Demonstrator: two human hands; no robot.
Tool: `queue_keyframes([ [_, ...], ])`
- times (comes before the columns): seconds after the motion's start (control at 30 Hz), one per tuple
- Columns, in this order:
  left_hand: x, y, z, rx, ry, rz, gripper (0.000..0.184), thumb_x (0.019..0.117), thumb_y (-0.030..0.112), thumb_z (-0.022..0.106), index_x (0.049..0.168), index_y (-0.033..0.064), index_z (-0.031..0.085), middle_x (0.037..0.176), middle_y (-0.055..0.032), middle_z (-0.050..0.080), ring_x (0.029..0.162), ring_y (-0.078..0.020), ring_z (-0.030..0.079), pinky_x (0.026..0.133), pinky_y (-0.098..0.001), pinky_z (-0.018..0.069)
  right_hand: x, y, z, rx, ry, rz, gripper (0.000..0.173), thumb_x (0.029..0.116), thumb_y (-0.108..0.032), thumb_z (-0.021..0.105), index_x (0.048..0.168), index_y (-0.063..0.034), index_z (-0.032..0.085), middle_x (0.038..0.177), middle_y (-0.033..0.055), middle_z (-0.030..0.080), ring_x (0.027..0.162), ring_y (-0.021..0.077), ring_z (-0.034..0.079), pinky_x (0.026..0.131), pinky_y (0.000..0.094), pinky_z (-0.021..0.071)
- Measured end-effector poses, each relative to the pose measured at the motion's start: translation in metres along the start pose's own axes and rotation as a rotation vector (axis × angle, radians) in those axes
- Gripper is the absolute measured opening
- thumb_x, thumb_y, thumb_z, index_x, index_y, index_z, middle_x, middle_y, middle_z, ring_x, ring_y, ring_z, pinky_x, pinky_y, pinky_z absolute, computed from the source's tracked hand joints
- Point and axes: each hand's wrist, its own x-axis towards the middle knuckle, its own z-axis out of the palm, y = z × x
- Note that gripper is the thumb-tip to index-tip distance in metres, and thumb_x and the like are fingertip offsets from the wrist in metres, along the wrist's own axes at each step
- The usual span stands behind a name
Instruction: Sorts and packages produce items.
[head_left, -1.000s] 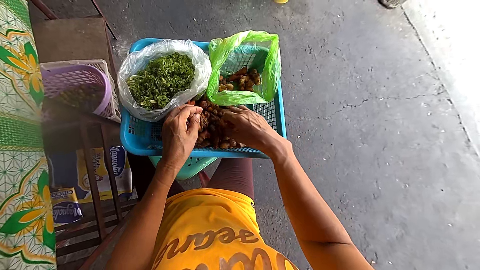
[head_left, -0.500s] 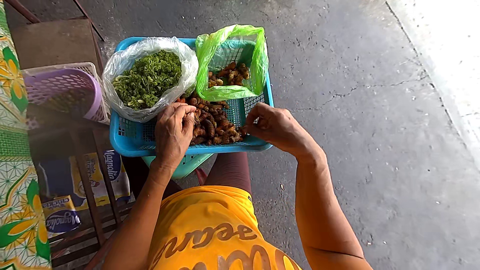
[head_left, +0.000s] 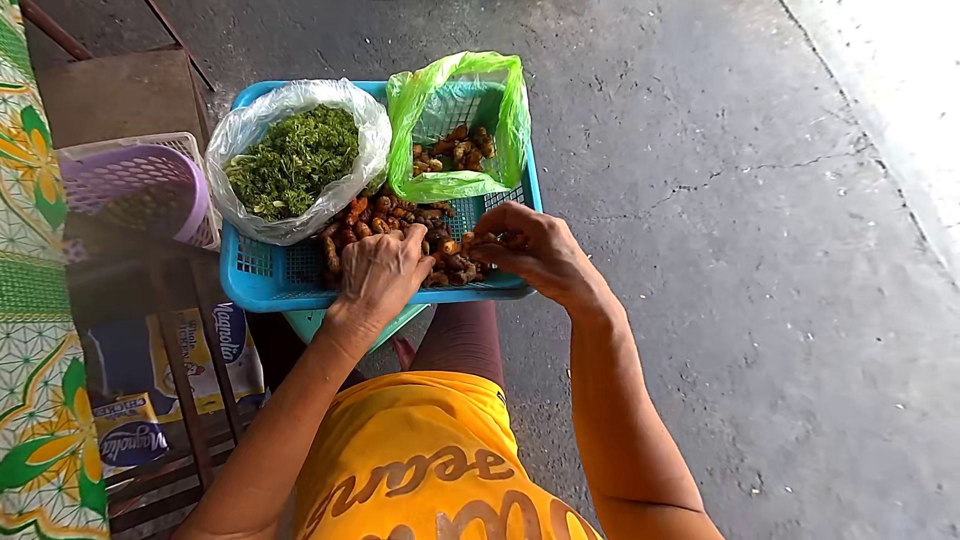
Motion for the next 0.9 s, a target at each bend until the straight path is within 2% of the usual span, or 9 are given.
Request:
queue_keyframes([
  [0.13, 0.018, 0.015, -0.005, 0.079, -0.217, -0.056, 0.04, 0.0928, 0.029, 0.075, 0.127, 0.009, 0.07, 0.086, -0.0165, 0.071, 0.075, -0.0371, 0.069, 0.062, -0.0513, 0.0505, -0.011, -0.002, -0.01, 0.256, 0.108, 0.034, 0.023, 0.0948, -0.01, 0.067, 0.118, -0.0119, 0.065, 0.096, -0.0007, 0.072, 0.062, 0.0023, 0.062, 0.051, 0.0147, 0.0497],
  [0.23, 0.014, 0.013, -0.007, 0.022, -0.203, -0.099, 0.035, 0.0936, 0.014, 0.07, 0.127, 0.006, 0.07, 0.094, -0.0189, 0.071, 0.08, -0.039, 0.069, 0.064, -0.0547, 0.0517, -0.014, -0.001, -0.011, 0.312, 0.101, 0.068, 0.027, 0.0981, -0.011, 0.065, 0.125, -0.0095, 0.068, 0.093, -0.0013, 0.072, 0.06, 0.0015, 0.06, 0.049, 0.0143, 0.0481],
  [0.33, 0.0, 0.005, -0.009, -0.113, -0.137, -0.118, 0.034, 0.0922, 0.016, 0.071, 0.124, 0.0057, 0.072, 0.095, -0.0171, 0.071, 0.081, -0.0362, 0.069, 0.066, -0.0553, 0.0524, -0.017, 0.003, -0.007, 0.317, 0.087, 0.094, 0.028, 0.0999, -0.012, 0.064, 0.127, -0.0092, 0.068, 0.092, -0.0013, 0.073, 0.056, 0.0012, 0.058, 0.044, 0.014, 0.045],
  [0.43, -0.011, -0.001, -0.01, -0.469, -0.032, -0.16, 0.031, 0.0946, 0.014, 0.068, 0.124, 0.0068, 0.074, 0.096, -0.0107, 0.072, 0.067, -0.0215, 0.062, 0.061, -0.0404, 0.0505, -0.015, 0.004, -0.002, 0.3, 0.103, 0.143, 0.026, 0.0994, -0.014, 0.064, 0.125, -0.0108, 0.067, 0.091, -0.001, 0.071, 0.057, 0.0022, 0.059, 0.044, 0.0152, 0.0471],
  [0.53, -0.018, -0.012, -0.018, -1.051, -0.041, -0.212, 0.034, 0.0988, 0.008, 0.062, 0.133, 0.0082, 0.067, 0.103, -0.0054, 0.073, 0.057, -0.0069, 0.056, 0.047, -0.0203, 0.0458, -0.01, 0.002, -0.003, 0.286, 0.084, 0.199, 0.022, 0.0997, -0.014, 0.063, 0.121, -0.0108, 0.066, 0.092, 0.0017, 0.071, 0.058, 0.006, 0.062, 0.045, 0.0182, 0.0501],
  [0.6, -0.019, -0.019, -0.02, -1.387, -0.049, -0.204, 0.037, 0.0996, 0.004, 0.057, 0.136, 0.0052, 0.063, 0.107, -0.0054, 0.072, 0.059, -0.0028, 0.056, 0.045, -0.0142, 0.0429, -0.005, -0.001, -0.006, 0.205, 0.035, 0.229, 0.019, 0.0996, -0.011, 0.062, 0.118, -0.0101, 0.067, 0.091, 0.0037, 0.071, 0.057, 0.0089, 0.062, 0.044, 0.0219, 0.0497],
  [0.73, -0.017, -0.027, -0.021, -1.601, -0.025, -0.23, 0.036, 0.1026, 0.006, 0.05, 0.136, 0.0037, 0.062, 0.111, -0.0089, 0.075, 0.069, -0.0045, 0.067, 0.05, -0.0153, 0.0501, 0.031, -0.013, -0.017, -0.069, -0.057, 0.276, 0.016, 0.0978, -0.009, 0.068, 0.113, -0.0123, 0.073, 0.097, 0.004, 0.074, 0.066, 0.0117, 0.068, 0.058, 0.0321, 0.057],
  [0.8, -0.016, -0.027, -0.021, -1.614, -0.026, -0.238, 0.036, 0.1037, 0.006, 0.047, 0.137, 0.0033, 0.062, 0.11, -0.0098, 0.075, 0.072, -0.0063, 0.069, 0.052, -0.0165, 0.0522, 0.047, -0.024, -0.024, -0.156, -0.005, 0.212, 0.018, 0.0986, -0.011, 0.068, 0.115, -0.014, 0.074, 0.1, 0.0046, 0.074, 0.072, 0.0129, 0.069, 0.063, 0.0354, 0.0581],
  [0.9, -0.016, -0.027, -0.021, -1.625, -0.033, -0.225, 0.039, 0.1055, 0.007, 0.042, 0.14, 0.0048, 0.06, 0.11, -0.0109, 0.075, 0.069, -0.0069, 0.068, 0.05, -0.0161, 0.0507, 0.065, -0.038, -0.031, -0.252, 0.166, 0.049, 0.033, 0.1, -0.015, 0.065, 0.133, -0.0148, 0.069, 0.124, 0.0107, 0.07, 0.102, 0.0201, 0.071, 0.087, 0.0411, 0.0584],
])
